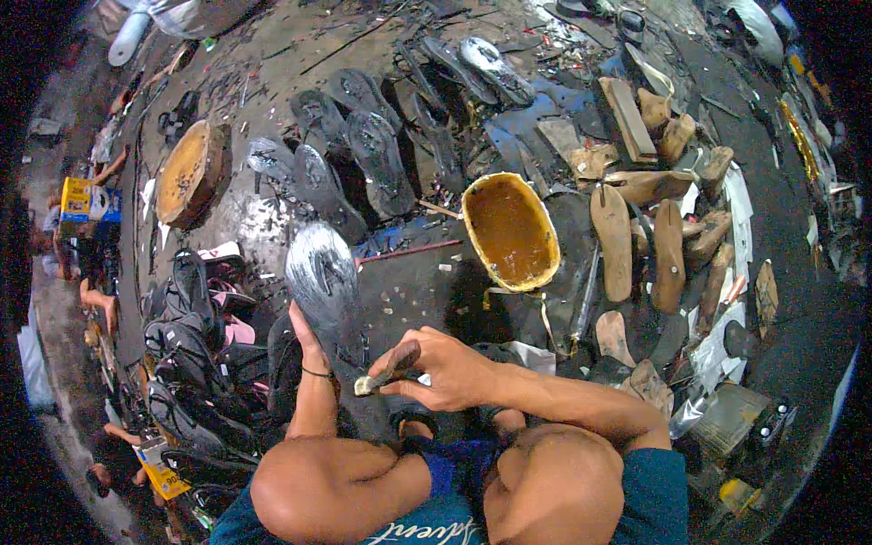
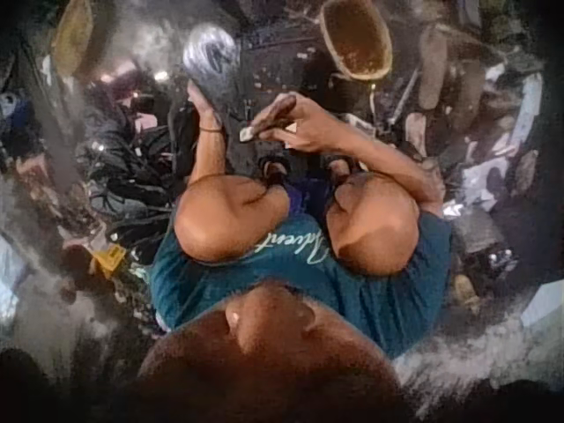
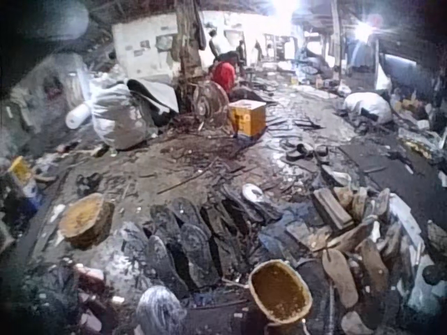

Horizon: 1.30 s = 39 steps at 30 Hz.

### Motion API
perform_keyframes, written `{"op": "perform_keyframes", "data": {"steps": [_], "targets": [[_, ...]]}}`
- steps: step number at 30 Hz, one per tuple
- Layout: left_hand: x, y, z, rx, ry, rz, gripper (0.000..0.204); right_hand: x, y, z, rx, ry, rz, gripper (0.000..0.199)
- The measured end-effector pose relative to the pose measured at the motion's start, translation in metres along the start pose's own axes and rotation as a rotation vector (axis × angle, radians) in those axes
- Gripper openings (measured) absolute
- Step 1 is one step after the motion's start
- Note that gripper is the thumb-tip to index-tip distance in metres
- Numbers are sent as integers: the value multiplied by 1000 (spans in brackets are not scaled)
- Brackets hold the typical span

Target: The person sits on the floor and applies a brown liquid from a yellow container to the soles of black slippers using a brush. They repeatedly dip the brush into the container and coat each slipper before placing it back on the floor.

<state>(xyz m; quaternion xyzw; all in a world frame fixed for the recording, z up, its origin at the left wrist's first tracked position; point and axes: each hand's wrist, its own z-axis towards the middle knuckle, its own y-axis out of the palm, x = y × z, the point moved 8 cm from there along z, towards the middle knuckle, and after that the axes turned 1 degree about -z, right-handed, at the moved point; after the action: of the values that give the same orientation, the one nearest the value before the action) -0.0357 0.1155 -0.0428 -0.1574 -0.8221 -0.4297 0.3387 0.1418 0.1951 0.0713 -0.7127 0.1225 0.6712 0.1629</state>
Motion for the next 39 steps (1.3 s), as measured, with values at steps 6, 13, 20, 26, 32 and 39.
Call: {"op": "perform_keyframes", "data": {"steps": [6,13,20,26,32,39], "targets": [[-26,-42,-39,202,-229,61,74,107,-155,-47,838,307,-802,32],[-44,-72,-47,301,-336,113,65,96,-168,-86,738,299,-904,36],[-25,-61,-47,312,-341,153,58,98,-130,-159,126,828,-768,43],[-14,34,-3,20,-258,-146,54,14,-101,-54,535,3,17,25],[-10,93,-1,-195,-286,-363,51,-79,-55,34,445,-426,-236,22],[22,52,15,-77,-43,-410,56,-75,-10,-11,177,-606,-356,41]]}}
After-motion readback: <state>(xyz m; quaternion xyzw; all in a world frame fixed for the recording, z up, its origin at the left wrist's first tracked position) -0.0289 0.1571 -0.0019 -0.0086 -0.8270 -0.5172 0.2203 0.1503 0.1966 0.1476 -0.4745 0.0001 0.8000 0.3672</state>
